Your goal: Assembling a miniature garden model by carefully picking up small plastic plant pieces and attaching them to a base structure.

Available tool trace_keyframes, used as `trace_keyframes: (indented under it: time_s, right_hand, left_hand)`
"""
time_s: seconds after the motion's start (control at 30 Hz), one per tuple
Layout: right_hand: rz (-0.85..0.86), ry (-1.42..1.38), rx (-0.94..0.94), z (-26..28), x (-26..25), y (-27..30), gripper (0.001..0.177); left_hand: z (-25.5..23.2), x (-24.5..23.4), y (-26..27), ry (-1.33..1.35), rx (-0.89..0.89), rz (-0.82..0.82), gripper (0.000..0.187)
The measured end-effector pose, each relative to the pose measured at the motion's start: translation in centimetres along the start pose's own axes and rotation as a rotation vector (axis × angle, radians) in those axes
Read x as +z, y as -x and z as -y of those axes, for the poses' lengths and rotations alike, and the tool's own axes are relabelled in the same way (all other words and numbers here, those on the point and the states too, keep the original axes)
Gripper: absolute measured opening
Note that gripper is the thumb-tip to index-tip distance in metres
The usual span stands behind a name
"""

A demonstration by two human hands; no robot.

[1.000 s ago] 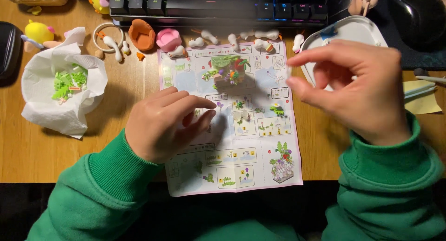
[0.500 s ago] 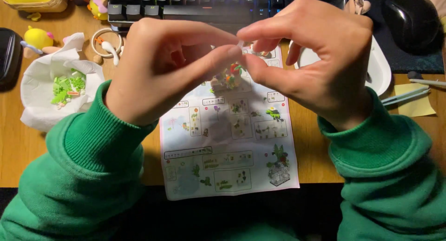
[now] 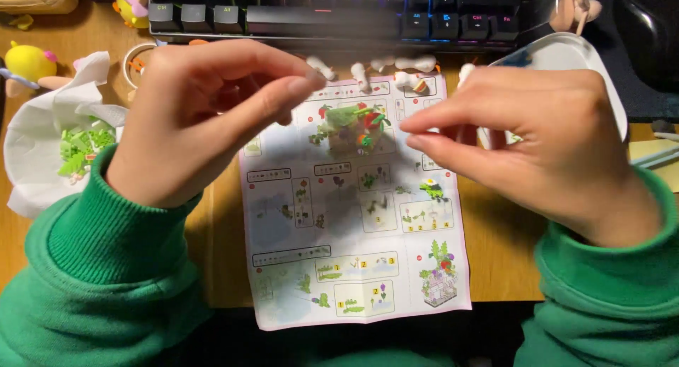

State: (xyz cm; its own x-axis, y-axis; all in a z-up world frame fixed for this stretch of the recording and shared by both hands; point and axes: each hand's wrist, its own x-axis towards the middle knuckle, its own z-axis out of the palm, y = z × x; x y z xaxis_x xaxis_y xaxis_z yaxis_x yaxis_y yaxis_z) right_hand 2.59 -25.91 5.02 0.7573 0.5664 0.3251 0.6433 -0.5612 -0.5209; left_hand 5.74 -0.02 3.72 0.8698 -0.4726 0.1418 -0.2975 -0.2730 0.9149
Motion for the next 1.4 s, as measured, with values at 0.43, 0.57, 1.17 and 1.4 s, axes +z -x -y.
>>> trace_keyframes:
  time_s: [0.43, 0.57, 1.17, 1.4]
  right_hand:
    - [0.196, 0.282, 0.373, -3.4, -0.2, 1.9, 0.005]
    - [0.16, 0.269, 0.325, -3.0, 0.0, 1.6, 0.005]
    - [-0.062, -0.085, 0.147, 0.0, 3.3, -0.8, 0.031]
    - [-0.093, -0.11, 0.202, 0.1, 3.7, -1.3, 0.014]
  left_hand:
    - [1.3, -2.1, 0.6, -0.258, 0.104, -0.106, 0.007]
    - [1.6, -1.6, 0.6, -0.24, 0.122, -0.108, 0.007]
    - [3.0, 0.7, 0.4, -0.1, 0.245, -0.067, 0.01]
    - [2.9, 1.1, 0.2, -0.053, 0.3, -0.006, 0.007]
